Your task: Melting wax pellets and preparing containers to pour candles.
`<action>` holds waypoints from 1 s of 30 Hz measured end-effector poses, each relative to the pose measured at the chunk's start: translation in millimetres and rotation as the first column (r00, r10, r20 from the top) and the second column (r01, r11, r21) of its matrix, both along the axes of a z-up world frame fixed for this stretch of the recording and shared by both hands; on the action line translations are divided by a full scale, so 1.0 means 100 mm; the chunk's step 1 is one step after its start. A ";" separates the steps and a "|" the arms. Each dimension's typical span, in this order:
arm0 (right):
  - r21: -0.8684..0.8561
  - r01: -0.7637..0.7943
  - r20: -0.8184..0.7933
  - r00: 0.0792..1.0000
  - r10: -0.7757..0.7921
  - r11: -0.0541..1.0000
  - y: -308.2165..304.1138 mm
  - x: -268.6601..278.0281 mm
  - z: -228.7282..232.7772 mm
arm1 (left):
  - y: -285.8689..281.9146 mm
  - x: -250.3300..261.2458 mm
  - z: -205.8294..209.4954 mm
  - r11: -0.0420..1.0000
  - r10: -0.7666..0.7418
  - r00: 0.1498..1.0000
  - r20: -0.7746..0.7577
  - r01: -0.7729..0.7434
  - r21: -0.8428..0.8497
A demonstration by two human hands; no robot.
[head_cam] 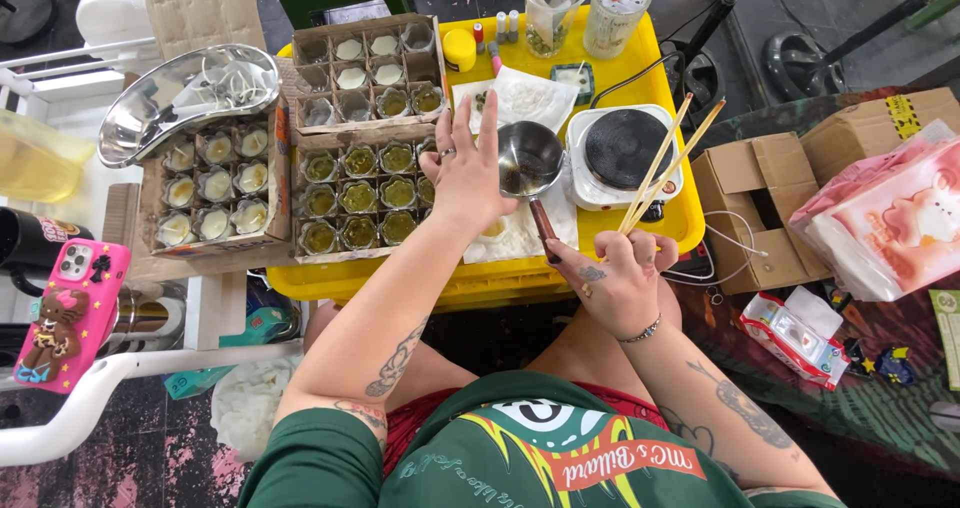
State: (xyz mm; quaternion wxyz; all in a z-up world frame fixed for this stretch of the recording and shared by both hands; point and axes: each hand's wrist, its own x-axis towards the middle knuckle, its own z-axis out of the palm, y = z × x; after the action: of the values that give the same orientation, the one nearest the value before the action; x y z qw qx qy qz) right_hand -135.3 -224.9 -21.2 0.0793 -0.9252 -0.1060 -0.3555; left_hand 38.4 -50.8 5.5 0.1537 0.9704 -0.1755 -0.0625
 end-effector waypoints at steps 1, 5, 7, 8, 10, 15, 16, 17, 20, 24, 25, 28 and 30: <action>-0.002 -0.002 0.000 1.000 0.002 1.000 0.00 0.00 -0.01 | 0.01 -0.01 0.03 1.000 0.002 1.000 0.000 -0.002 -0.002; 0.008 0.008 0.002 1.000 -0.008 1.000 0.01 0.01 -0.02 | 0.11 -0.11 0.21 0.998 -0.006 0.999 -0.047 0.003 -0.069; 0.012 0.012 0.010 1.000 -0.012 1.000 0.01 0.01 -0.02 | 0.23 -0.20 0.25 0.995 -0.005 0.999 -0.047 0.000 -0.101; 0.004 0.015 0.018 1.000 -0.015 1.000 0.01 0.01 -0.01 | 0.32 -0.26 0.24 0.991 0.008 1.000 0.006 -0.007 -0.133; -0.004 0.017 0.027 0.999 -0.017 1.000 0.01 0.00 -0.01 | 0.47 -0.39 0.16 0.986 0.024 0.998 0.061 -0.014 -0.165; 0.018 0.021 -0.014 1.000 -0.020 1.000 0.01 0.00 -0.02 | 0.65 -0.72 -0.14 0.967 0.098 0.955 0.280 -0.024 -0.255; 0.020 0.020 -0.017 1.000 -0.019 1.000 0.00 -0.01 -0.04 | 0.65 -0.79 -0.19 0.967 0.099 0.956 0.278 -0.026 -0.253; 0.025 0.017 -0.028 0.999 -0.016 1.000 -0.01 -0.03 -0.05 | 0.66 -0.85 -0.23 0.969 0.104 0.939 0.329 -0.022 -0.244; 0.035 0.012 -0.030 0.999 -0.011 0.999 -0.06 -0.06 0.04 | 0.63 -0.95 -0.33 0.978 0.110 0.910 0.400 -0.028 -0.206; 0.022 -0.019 0.090 0.996 0.017 1.000 -0.19 -0.17 0.22 | 0.59 -0.96 -0.49 0.986 0.112 0.903 0.416 -0.050 -0.158; 0.022 -0.019 0.088 0.996 0.017 1.000 -0.25 -0.20 0.23 | 0.60 -0.96 -0.48 0.986 0.112 0.903 0.415 -0.050 -0.159; 0.005 -0.078 0.242 0.967 0.074 0.997 -0.41 -0.32 0.28 | 0.56 -0.92 -0.46 0.983 0.084 0.901 0.426 -0.005 -0.184; 0.050 -0.132 0.291 0.950 0.112 0.990 -0.48 -0.42 0.34 | 0.53 -0.90 -0.44 0.984 0.063 0.914 0.400 0.009 -0.177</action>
State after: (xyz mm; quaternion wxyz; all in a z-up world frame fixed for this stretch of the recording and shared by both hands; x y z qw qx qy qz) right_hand -177.6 -273.0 12.5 0.1167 -0.8521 -0.1611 -0.4842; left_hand -51.8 2.5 -38.2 0.1999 0.9474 -0.1947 0.1570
